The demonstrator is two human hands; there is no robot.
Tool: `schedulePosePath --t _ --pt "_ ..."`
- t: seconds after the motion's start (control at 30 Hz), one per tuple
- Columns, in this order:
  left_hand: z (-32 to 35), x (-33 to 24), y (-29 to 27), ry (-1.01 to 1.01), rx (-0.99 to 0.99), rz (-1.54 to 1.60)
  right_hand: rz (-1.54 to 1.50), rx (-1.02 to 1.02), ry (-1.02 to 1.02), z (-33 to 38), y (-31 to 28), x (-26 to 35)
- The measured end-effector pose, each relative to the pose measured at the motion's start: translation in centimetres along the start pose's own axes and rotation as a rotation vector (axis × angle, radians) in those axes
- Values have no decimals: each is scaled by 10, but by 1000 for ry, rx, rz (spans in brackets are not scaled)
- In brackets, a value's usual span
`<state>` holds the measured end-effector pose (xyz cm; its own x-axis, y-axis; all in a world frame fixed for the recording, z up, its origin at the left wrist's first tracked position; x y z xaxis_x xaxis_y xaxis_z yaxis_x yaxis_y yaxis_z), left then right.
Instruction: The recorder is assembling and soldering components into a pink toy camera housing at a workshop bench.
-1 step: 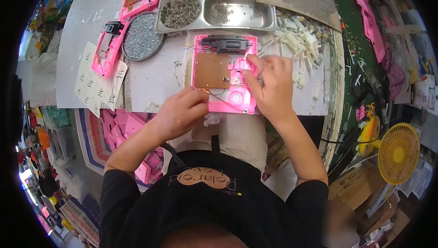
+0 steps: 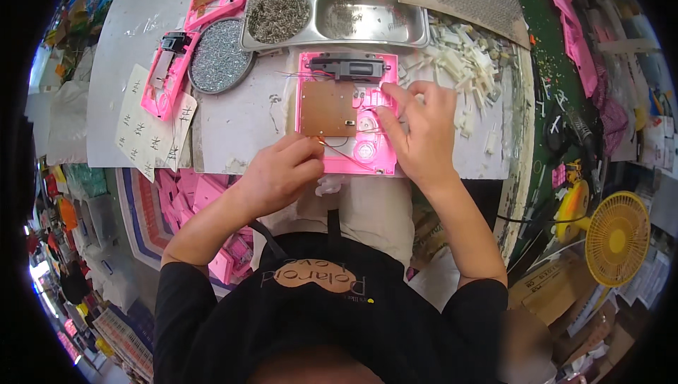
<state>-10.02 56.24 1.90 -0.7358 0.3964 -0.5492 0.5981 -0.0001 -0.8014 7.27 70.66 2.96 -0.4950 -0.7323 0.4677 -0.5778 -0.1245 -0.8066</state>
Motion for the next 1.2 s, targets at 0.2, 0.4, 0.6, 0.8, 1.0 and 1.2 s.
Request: schedulePosePath --t 0.2,0.4,0.6,0.8,1.0,1.2 --pt "-5 -4 -21 -103 42 -81 51 14 -69 -16 16 -7" --pt "-6 10 -19 -118 -21 52 -64 68 -29 -13 21 -11" --pt "-13 6 -15 -130 -8 43 -43 93 -196 -20 23 10" --pt "-13 -1 -20 -150 -93 18 -92 182 -119 -24 9 15" --pt "-28 -19 5 -8 -85 24 -517 462 -341 22 -14 67" --pt "3 -22 1 100 -85 26 -177 388 -328 9 1 61"
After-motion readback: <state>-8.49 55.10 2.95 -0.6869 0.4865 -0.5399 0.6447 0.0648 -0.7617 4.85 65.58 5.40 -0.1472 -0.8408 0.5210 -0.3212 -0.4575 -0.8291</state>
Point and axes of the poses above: each hand's wrist, its own z-axis away from the middle knuckle, its own y-axis out of the palm, x = y × z, the point moved 5 cm from there along -z, towards the middle knuckle, and after that the axes turned 2 degrees about x, right-handed, at the moved point
